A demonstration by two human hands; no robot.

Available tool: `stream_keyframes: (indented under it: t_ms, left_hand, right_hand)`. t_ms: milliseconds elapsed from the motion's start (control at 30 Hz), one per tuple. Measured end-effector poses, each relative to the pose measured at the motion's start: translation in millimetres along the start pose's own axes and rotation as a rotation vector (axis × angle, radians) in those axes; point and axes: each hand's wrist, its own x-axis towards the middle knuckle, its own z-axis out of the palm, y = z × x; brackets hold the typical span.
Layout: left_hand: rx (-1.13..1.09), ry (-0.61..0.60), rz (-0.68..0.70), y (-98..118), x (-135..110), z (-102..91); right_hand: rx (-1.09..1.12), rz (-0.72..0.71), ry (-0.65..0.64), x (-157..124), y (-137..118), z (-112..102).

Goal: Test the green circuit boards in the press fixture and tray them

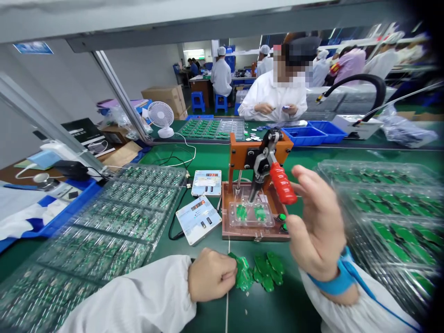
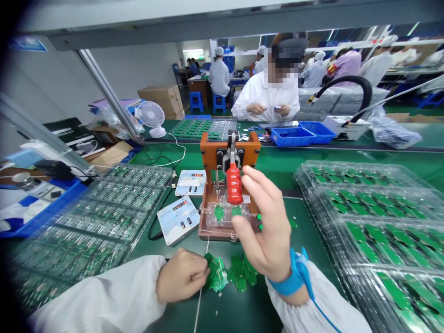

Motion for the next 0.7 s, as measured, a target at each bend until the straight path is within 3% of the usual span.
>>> stream_keyframes:
  t_ms: [133,300,367,467,567,700]
  left_hand:
    - [0.008,0.017,0.059,-1,-1,2.7]
    - [0.017,0.028,0.087,-3,-4,5.9]
    - [0.021,0.031,0.097,-3,-5,7.2]
    - [0.022,0.031,0.119,-4,-5,8.2]
    - [0.043,0.04,0.153,-5,-5,8.7]
    - [0.081,0.037,0.198,-7,-6,11.7]
  right_hand:
    - [-0.07,-0.163,0.009,12,15,17]
    - [-0.157,-0.274,0.104,20,19,17]
    - [-0.192,-0.235,0.165,37,9,13]
    - [-0.134,-0.119,0.246,86,-7,8]
    - [0.054,-0.026,0.128,144,-6,8]
    - [0.148,0.263,-0.18,191,29,13]
